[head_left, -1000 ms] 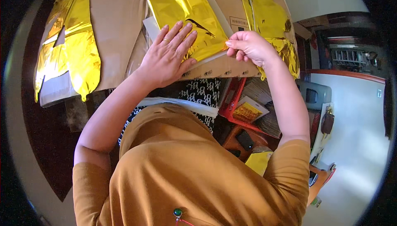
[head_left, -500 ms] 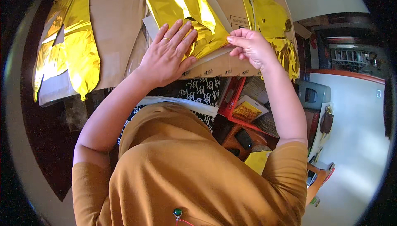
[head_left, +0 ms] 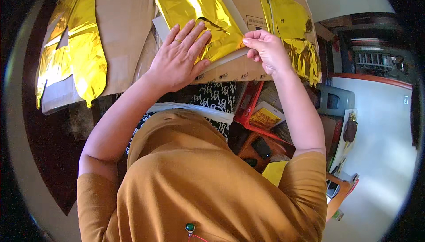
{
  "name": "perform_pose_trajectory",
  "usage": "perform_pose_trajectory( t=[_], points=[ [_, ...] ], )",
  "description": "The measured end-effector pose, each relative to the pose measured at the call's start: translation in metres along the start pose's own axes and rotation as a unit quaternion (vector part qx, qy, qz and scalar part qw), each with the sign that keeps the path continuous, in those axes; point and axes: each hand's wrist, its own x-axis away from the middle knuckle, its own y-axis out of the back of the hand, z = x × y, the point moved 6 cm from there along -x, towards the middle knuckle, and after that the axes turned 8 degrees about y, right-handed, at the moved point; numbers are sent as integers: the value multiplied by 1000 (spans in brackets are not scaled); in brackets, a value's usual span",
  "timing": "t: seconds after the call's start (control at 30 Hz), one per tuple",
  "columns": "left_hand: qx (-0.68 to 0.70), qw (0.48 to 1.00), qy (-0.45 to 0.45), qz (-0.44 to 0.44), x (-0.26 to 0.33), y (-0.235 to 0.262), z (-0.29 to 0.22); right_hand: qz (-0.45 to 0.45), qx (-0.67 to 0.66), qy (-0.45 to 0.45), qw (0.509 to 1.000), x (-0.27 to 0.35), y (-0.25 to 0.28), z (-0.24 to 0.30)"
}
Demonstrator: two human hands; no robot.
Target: Folding gold metallic sheets and placing them into cardboard sleeves for final packaging.
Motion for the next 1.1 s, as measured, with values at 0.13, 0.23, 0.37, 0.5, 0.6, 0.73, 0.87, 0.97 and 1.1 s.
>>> perform_pose_trajectory(
  t=[0.13,0.23,0.37,0.5,0.6,0.73,0.87,0.97,1.1],
  points=[
    [-2,1000,-2,-4,0,0,-1,-15,-13,16,1000,-1,3,-4],
    [-1,1000,-5,-11,1,1,0,-27,-1,30,999,1,2,-3],
    [8,1000,-10,-23,1,2,0,-50,19,67,996,4,-2,1],
    [31,999,-9,-29,-8,15,-7,-61,42,124,990,2,-2,-3],
    [83,991,-99,-22,-31,32,-33,-71,78,126,986,2,-4,2],
    [137,969,-184,91,-61,-5,-39,-56,68,151,985,-8,2,-8],
    [-6,989,-131,67,-72,-24,1,-45,60,94,993,0,-4,3],
    [-68,994,-87,11,-78,-14,24,-39,67,86,993,-2,-2,4],
    [-3,994,-93,-63,-57,6,17,-35,90,85,992,0,-3,8]
  ],
)
